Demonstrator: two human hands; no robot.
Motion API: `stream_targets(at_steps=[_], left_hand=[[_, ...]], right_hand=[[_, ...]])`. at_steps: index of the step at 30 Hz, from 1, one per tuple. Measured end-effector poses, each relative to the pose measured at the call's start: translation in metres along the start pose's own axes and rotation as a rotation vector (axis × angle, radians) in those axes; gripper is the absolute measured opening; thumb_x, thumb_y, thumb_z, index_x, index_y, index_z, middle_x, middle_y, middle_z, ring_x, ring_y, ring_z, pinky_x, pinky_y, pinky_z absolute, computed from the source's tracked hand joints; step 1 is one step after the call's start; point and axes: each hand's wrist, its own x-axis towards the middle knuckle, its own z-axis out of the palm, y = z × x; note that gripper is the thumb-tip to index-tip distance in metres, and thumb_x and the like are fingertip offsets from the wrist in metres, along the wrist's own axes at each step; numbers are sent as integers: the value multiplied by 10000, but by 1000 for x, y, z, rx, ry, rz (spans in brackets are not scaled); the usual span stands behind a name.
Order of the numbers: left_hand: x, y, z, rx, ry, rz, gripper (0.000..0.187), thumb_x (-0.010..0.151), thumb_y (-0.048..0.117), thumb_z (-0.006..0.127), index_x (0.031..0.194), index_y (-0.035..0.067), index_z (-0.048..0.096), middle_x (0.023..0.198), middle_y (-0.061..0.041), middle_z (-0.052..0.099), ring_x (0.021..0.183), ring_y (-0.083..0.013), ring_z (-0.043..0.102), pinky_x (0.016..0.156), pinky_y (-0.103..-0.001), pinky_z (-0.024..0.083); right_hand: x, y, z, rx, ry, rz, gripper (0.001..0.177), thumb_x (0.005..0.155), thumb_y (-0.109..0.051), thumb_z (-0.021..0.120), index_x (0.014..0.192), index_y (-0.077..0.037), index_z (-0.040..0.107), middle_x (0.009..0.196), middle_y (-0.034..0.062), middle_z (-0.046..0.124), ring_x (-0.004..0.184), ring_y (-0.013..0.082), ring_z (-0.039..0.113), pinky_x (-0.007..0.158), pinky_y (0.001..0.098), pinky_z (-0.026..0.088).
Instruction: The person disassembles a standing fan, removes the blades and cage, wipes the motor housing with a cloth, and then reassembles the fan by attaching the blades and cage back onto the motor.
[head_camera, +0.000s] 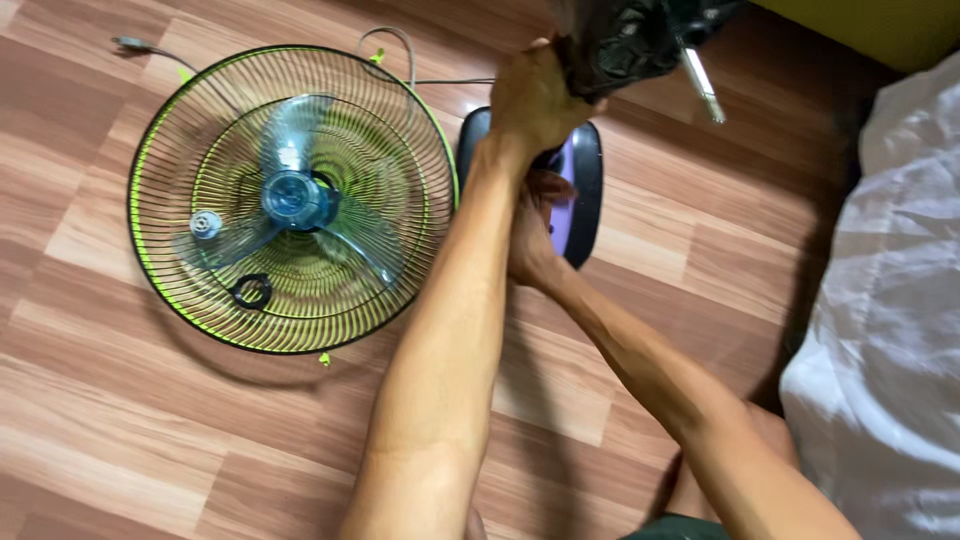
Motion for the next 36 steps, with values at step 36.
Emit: stream_targets(at_steps=[36], left_hand=[[5,-21,26,133,-49,-54,442,794,477,717,1058,122,726,955,-188,747,916,-402,717,780,-498,583]], right_hand=[[-56,62,-42,164,257,306,451,1063,-243,519,1480,-74,497,1608,214,322,1445,486,260,1161,654,104]])
